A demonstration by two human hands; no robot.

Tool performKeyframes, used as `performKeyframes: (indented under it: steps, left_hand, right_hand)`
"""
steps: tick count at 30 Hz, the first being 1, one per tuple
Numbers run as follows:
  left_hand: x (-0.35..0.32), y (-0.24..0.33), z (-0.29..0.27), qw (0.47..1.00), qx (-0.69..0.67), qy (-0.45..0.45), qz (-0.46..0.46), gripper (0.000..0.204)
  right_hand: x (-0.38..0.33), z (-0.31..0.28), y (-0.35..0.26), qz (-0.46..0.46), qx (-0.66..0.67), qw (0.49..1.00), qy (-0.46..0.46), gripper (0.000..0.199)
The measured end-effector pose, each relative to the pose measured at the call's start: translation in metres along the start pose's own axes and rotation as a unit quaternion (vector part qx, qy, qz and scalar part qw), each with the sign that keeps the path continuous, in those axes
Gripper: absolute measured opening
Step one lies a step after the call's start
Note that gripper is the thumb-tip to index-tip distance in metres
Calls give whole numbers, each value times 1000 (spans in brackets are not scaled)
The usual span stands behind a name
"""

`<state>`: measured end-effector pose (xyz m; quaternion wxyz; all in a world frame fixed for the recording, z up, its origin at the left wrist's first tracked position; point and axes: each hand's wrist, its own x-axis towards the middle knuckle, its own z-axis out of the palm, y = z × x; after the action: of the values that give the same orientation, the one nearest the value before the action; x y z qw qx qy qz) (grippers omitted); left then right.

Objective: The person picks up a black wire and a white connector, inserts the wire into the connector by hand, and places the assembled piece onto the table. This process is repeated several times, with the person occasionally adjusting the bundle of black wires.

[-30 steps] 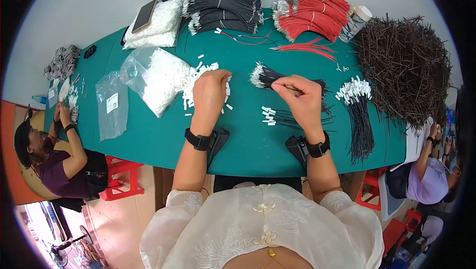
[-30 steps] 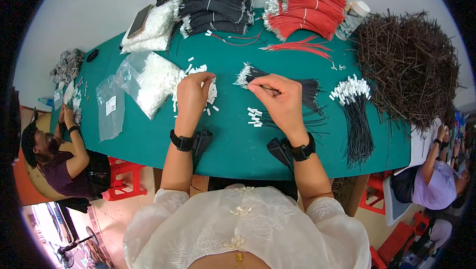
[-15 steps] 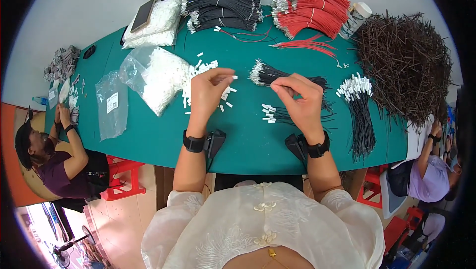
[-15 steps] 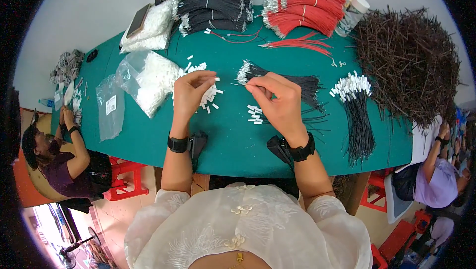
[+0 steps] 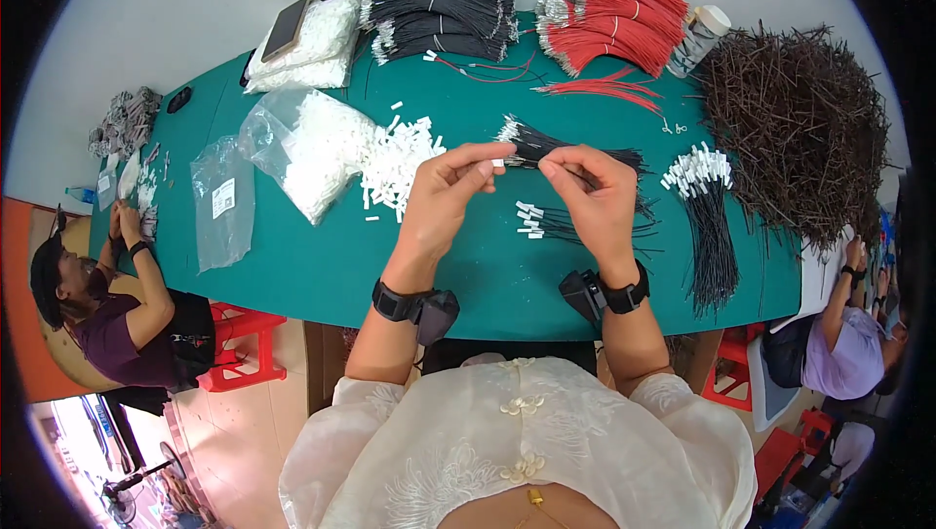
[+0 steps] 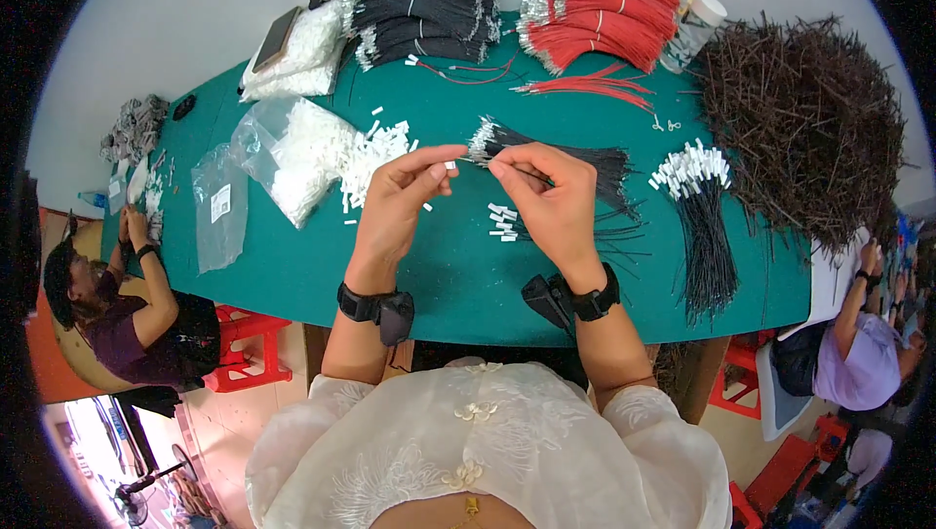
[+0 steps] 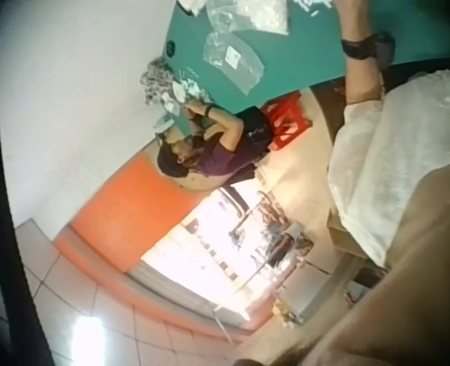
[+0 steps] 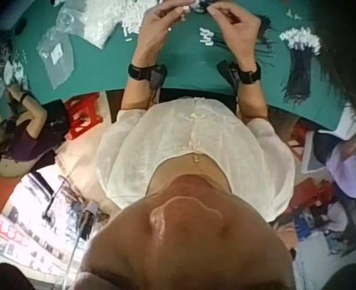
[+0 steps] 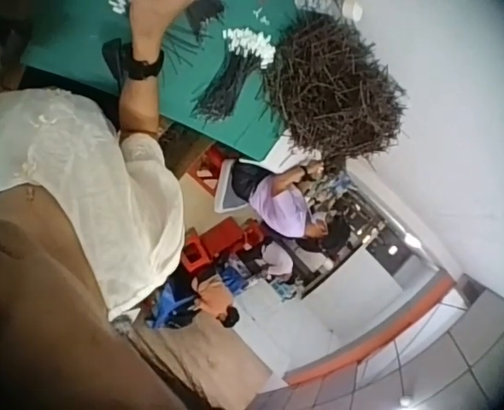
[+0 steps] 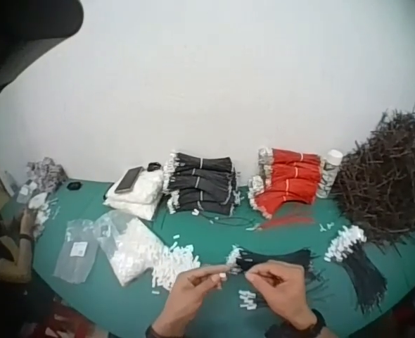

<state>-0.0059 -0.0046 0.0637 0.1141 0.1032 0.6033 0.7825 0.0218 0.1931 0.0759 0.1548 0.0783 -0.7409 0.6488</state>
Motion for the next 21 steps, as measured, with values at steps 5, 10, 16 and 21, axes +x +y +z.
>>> performKeyframes:
  steps: [5, 10, 16, 21]
  left_hand:
    - [3, -6, 4, 999, 38, -23, 18, 21]
    - [6, -14, 2, 999, 38, -31, 8, 21]
    - [3, 3, 15, 999, -40, -13, -9, 19]
    - [0, 3, 18, 994, -102, 8, -31, 19]
  right_hand:
    - [-2, 0, 3, -7, -21, 1000, 3, 6]
    - [-3, 0, 1, -41, -44, 998, 15, 8]
    - [-4, -2, 1, -41, -47, 998, 25, 8]
    - [-6, -1, -4, -27, -23, 999, 27, 7]
